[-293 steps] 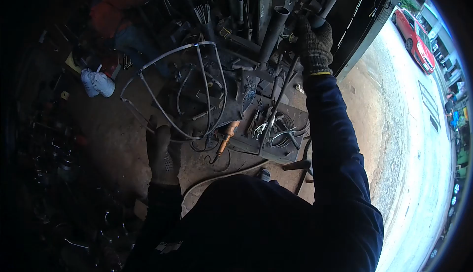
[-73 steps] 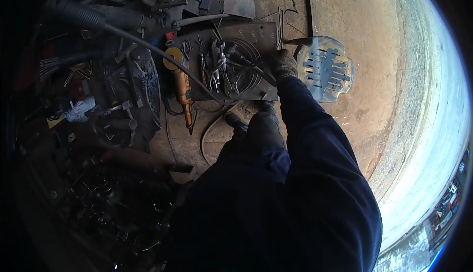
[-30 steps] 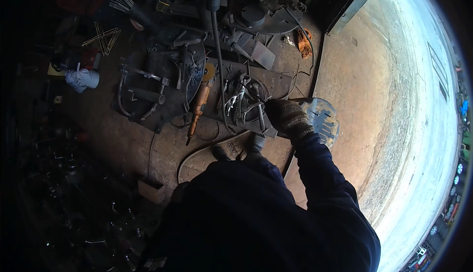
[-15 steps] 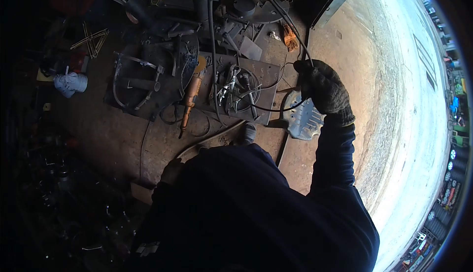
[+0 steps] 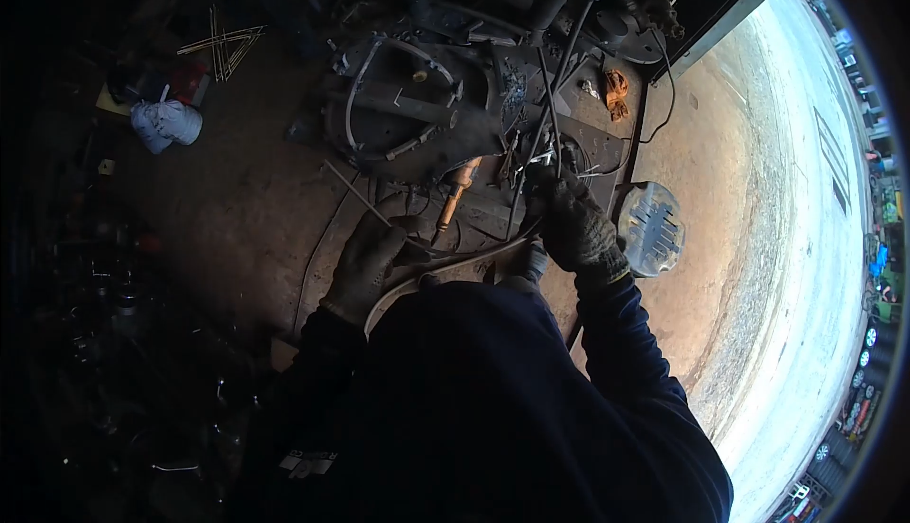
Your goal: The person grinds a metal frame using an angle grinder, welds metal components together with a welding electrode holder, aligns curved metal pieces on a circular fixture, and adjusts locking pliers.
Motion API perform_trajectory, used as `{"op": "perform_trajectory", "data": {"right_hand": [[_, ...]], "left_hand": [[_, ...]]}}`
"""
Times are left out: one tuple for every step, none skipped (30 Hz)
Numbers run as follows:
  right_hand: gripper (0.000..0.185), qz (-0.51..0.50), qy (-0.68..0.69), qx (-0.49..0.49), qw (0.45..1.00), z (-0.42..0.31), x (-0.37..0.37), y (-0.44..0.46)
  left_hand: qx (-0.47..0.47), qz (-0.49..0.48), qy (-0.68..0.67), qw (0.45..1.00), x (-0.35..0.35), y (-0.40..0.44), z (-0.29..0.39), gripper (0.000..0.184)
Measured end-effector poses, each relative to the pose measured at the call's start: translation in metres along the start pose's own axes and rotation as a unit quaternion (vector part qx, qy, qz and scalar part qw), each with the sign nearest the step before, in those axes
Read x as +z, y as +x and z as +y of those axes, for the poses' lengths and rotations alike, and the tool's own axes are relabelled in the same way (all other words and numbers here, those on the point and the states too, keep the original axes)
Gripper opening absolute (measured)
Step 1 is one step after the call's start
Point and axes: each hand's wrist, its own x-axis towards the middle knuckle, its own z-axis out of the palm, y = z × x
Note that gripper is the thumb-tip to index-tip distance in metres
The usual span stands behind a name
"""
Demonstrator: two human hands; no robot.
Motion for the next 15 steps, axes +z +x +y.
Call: {"op": "perform_trajectory", "data": {"right_hand": [[0.038,-0.02,-0.064,-0.065,0.996,-0.014,0.017,-0.001],[0.042,-0.043,-0.128,-0.127,0.983,-0.024,0.033,-0.001],[0.042,-0.044,-0.128,-0.123,0.983,-0.027,0.049,-0.003],[0.04,-0.106,0.148,0.051,0.982,-0.025,0.069,-0.006],[0.038,-0.152,0.411,0.218,0.872,-0.022,0.087,-0.01],[0.038,-0.144,0.412,0.222,0.872,-0.017,0.103,-0.013],[0.038,-0.168,0.323,0.133,0.922,-0.013,0.114,-0.012],[0.038,-0.18,0.272,0.088,0.941,-0.01,0.121,-0.011],[0.038,-0.186,0.22,0.043,0.957,-0.01,0.127,-0.009],[0.041,-0.179,0.251,0.055,0.95,-0.015,0.132,-0.01],[0.043,-0.178,0.266,0.058,0.946,-0.013,0.137,-0.004],[0.044,-0.177,0.282,0.062,0.941,-0.011,0.142,0.001],[0.044,-0.173,0.292,0.121,0.933,-0.007,0.15,0.006],[0.045,-0.175,0.304,0.149,0.925,-0.004,0.157,0.009],[0.045,-0.176,0.315,0.177,0.915,-0.006,0.161,0.014]], "left_hand": [[-0.002,0.041,0.02,0.999,-0.014,-0.004,0.0,0.051],[-0.004,0.039,0.019,0.999,-0.027,-0.009,0.003,0.051],[-0.014,0.08,0.035,0.996,-0.041,-0.015,0.006,0.048],[-0.024,0.119,0.054,0.991,-0.053,-0.019,0.009,0.046],[-0.029,0.114,0.056,0.992,-0.066,-0.022,0.012,0.046],[-0.026,0.123,0.072,0.989,-0.078,-0.023,0.016,0.045],[-0.019,0.132,0.087,0.987,-0.089,-0.02,0.02,0.043],[-0.018,0.124,0.088,0.988,-0.098,-0.017,0.022,0.043],[-0.022,0.127,0.108,0.986,-0.106,-0.015,0.022,0.044],[-0.025,0.133,0.128,0.982,-0.11,-0.01,0.022,0.045],[-0.021,0.134,0.126,0.983,-0.112,-0.003,0.02,0.045],[-0.006,0.142,0.11,0.984,-0.114,0.003,0.019,0.046],[0.006,0.152,0.097,0.984,-0.116,0.008,0.017,0.047],[0.004,0.162,0.101,0.982,-0.118,0.011,0.015,0.047],[0.008,0.174,0.108,0.979,-0.118,0.016,0.015,0.048]]}}
